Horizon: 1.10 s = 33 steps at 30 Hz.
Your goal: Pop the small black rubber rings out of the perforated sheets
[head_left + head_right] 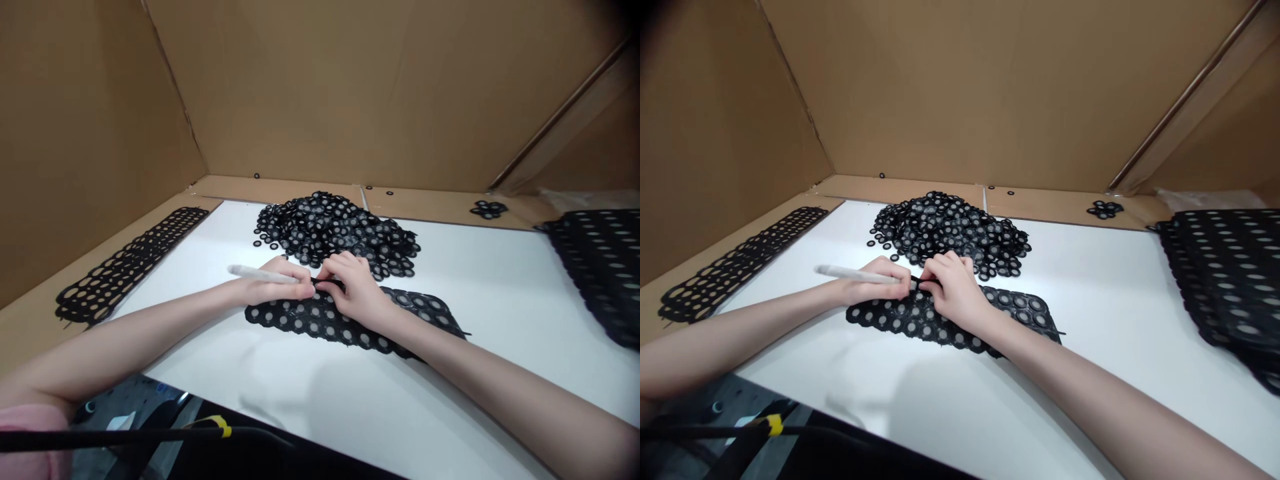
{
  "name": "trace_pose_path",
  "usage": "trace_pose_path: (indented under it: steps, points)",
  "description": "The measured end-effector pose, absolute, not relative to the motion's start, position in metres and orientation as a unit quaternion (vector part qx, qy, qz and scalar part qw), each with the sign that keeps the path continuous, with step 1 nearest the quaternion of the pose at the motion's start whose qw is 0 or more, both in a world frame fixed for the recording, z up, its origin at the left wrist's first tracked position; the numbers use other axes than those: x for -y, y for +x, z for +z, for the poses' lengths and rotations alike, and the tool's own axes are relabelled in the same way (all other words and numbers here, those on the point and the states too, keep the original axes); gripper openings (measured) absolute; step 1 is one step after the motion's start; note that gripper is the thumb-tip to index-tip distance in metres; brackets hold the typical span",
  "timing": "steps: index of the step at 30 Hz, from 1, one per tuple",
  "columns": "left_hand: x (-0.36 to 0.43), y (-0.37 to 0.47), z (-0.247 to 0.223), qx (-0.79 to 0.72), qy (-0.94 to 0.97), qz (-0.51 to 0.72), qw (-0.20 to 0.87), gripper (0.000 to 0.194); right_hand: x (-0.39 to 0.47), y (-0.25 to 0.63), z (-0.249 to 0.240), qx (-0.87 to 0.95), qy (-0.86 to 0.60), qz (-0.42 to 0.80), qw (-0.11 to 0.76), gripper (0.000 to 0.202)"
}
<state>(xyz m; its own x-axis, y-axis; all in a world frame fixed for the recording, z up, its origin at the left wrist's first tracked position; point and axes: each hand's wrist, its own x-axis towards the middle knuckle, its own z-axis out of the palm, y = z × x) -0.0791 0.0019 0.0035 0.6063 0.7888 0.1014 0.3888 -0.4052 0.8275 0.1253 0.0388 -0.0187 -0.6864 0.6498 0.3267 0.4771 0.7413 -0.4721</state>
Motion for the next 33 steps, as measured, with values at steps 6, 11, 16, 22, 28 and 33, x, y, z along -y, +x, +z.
trace_pose_path:
  steps: [6, 11, 16, 22, 28, 33]
  points:
    - [-0.003, -0.079, -0.004, -0.383, 0.714, 0.381, 0.444, 0.048, -0.039, 0.124, -0.018, 0.895, -0.322, 0.187, 0.246, 0.012]
    - [-0.003, -0.08, -0.006, -0.397, 0.71, 0.397, 0.426, 0.049, -0.039, 0.125, -0.019, 0.892, -0.318, 0.196, 0.256, 0.012]
    - [-0.006, -0.082, -0.007, -0.4, 0.668, 0.44, 0.448, 0.051, -0.039, 0.127, -0.019, 0.892, -0.315, 0.199, 0.255, 0.012]
    - [0.008, -0.079, 0.002, -0.409, 0.711, 0.407, 0.402, 0.044, -0.037, 0.129, -0.014, 0.901, -0.301, 0.211, 0.229, 0.016]
    - [0.014, -0.074, 0.003, -0.413, 0.735, 0.385, 0.376, 0.05, -0.037, 0.13, -0.012, 0.91, -0.293, 0.205, 0.208, 0.019]
    - [0.011, -0.075, 0.001, -0.409, 0.736, 0.381, 0.381, 0.051, -0.038, 0.131, -0.013, 0.912, -0.285, 0.211, 0.206, 0.018]
